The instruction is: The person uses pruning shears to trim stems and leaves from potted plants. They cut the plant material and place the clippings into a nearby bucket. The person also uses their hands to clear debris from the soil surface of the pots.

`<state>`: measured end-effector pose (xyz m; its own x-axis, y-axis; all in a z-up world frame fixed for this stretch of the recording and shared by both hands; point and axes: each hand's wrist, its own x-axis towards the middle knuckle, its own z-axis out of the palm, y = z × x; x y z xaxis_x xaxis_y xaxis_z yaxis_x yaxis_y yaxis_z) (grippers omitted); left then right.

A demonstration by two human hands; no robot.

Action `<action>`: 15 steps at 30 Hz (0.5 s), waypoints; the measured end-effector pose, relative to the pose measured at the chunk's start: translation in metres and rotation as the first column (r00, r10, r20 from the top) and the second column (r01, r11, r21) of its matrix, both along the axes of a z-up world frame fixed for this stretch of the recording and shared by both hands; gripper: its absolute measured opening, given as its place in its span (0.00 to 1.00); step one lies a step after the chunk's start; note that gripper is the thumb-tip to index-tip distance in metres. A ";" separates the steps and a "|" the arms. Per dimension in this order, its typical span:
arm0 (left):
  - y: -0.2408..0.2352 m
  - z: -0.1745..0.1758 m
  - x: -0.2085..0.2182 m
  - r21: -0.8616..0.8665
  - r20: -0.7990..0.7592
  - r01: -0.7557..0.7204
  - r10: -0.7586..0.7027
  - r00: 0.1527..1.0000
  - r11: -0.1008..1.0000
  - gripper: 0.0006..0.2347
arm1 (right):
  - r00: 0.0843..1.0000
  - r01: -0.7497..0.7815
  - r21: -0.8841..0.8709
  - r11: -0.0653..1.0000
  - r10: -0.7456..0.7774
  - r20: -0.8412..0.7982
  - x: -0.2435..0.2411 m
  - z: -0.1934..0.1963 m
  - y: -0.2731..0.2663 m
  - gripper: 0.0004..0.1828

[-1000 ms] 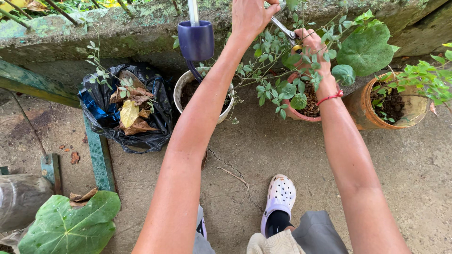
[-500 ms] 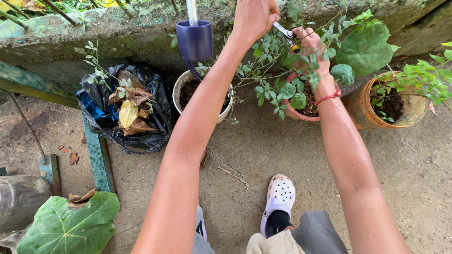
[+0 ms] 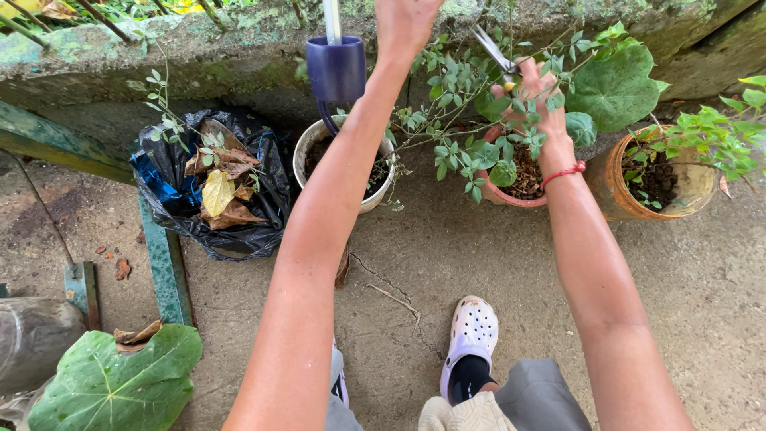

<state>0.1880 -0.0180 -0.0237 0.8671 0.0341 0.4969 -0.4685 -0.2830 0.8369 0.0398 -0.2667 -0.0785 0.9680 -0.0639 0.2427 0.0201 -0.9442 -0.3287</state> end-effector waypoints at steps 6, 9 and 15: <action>0.025 0.016 -0.038 -0.173 -0.115 0.095 -0.116 0.987 0.980 0.10 | 0.981 0.178 0.592 0.786 -0.094 -0.170 -0.035 -0.005 -0.025 0.16; 0.032 0.022 -0.050 -0.154 -0.180 0.139 -0.166 0.969 0.978 0.09 | 0.970 0.077 0.256 0.964 -0.013 -0.244 -0.045 -0.003 -0.037 0.25; 0.045 0.029 -0.073 -0.143 -0.240 0.198 -0.228 0.943 0.970 0.07 | 0.817 0.211 0.565 0.798 0.173 -0.550 -0.082 0.022 -0.012 0.12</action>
